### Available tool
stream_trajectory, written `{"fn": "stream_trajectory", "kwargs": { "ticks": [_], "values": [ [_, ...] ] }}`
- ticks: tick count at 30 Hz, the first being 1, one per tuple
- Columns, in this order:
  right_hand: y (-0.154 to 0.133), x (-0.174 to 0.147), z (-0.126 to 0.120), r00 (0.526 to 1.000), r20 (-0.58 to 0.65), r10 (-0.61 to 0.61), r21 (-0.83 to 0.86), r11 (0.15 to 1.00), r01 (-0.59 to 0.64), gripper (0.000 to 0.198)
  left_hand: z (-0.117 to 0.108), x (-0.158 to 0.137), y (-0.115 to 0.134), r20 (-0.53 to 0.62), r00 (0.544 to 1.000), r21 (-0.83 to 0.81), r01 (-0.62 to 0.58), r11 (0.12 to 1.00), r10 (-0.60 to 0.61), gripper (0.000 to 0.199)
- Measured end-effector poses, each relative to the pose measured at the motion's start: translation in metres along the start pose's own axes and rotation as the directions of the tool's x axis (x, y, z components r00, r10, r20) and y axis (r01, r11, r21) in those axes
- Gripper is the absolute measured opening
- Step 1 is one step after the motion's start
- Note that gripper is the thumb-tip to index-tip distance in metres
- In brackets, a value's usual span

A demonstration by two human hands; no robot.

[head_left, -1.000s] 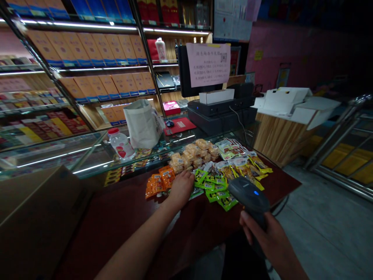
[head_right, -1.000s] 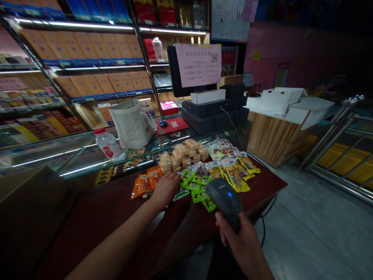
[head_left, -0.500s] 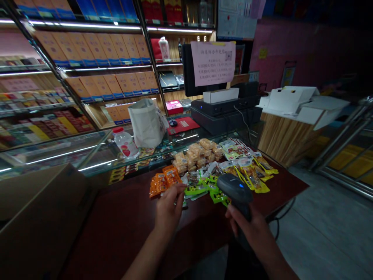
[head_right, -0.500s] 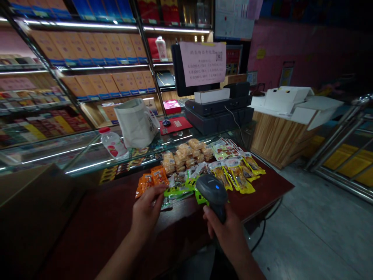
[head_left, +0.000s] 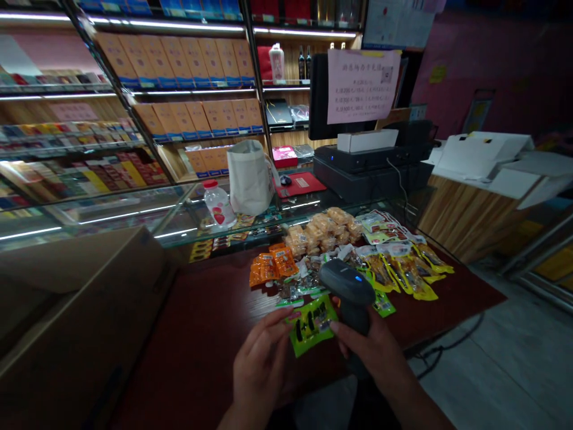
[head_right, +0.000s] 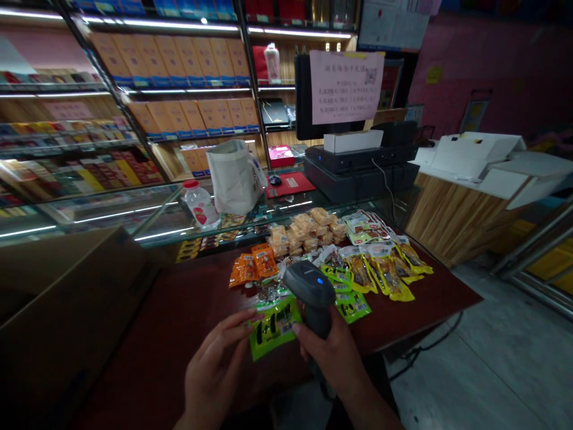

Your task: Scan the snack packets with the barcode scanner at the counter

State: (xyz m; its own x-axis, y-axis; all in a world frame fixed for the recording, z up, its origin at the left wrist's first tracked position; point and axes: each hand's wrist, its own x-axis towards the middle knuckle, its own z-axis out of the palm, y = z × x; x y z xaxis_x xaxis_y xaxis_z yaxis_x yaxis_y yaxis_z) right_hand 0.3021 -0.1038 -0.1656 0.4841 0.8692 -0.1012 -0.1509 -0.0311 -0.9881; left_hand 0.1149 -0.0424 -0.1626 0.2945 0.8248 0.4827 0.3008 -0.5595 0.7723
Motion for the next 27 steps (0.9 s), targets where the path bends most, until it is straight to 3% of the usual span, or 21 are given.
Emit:
{"fn": "stream_trajectory", "kwargs": {
  "ticks": [2, 4, 6, 9, 12, 16, 21, 27],
  "values": [
    [-0.002, -0.001, 0.003, 0.999, -0.019, -0.030, -0.017, 0.999, 0.030, 0.041, -0.002, 0.001, 0.004, -0.050, 0.978, -0.216, 0.189, 0.958, -0.204, 0.025],
    [-0.003, -0.001, 0.006, 0.998, -0.019, -0.059, -0.006, 0.998, 0.059, 0.041, -0.003, 0.003, 0.008, -0.040, 0.912, -0.438, 0.351, 0.828, -0.408, 0.044],
    [-0.002, 0.000, 0.008, 0.997, -0.010, -0.076, 0.021, 0.997, 0.076, 0.040, -0.004, 0.004, 0.010, 0.032, 0.841, -0.556, 0.464, 0.689, -0.540, 0.050],
    [0.001, 0.002, 0.011, 0.996, -0.025, -0.089, 0.035, 0.995, 0.090, 0.038, -0.004, 0.002, 0.009, 0.175, 0.768, -0.601, 0.579, 0.551, -0.616, 0.048],
    [0.002, 0.002, 0.015, 0.995, -0.048, -0.091, 0.024, 0.995, 0.093, 0.039, -0.002, -0.002, 0.006, 0.251, 0.742, -0.614, 0.619, 0.491, -0.622, 0.043],
    [0.002, 0.000, 0.017, 0.996, -0.044, -0.073, 0.042, 0.996, 0.075, 0.037, -0.002, -0.001, 0.007, 0.224, 0.733, -0.598, 0.624, 0.504, -0.642, 0.038],
    [0.004, 0.001, 0.017, 0.998, 0.006, -0.064, 0.047, 0.997, 0.064, 0.043, -0.014, 0.011, 0.010, 0.192, 0.787, -0.452, 0.601, 0.659, -0.587, 0.031],
    [0.013, 0.001, 0.010, 0.995, 0.074, -0.066, 0.014, 0.998, 0.065, 0.049, -0.030, 0.022, 0.000, -0.007, 0.842, -0.395, 0.493, 0.775, -0.539, 0.026]
  ]
}}
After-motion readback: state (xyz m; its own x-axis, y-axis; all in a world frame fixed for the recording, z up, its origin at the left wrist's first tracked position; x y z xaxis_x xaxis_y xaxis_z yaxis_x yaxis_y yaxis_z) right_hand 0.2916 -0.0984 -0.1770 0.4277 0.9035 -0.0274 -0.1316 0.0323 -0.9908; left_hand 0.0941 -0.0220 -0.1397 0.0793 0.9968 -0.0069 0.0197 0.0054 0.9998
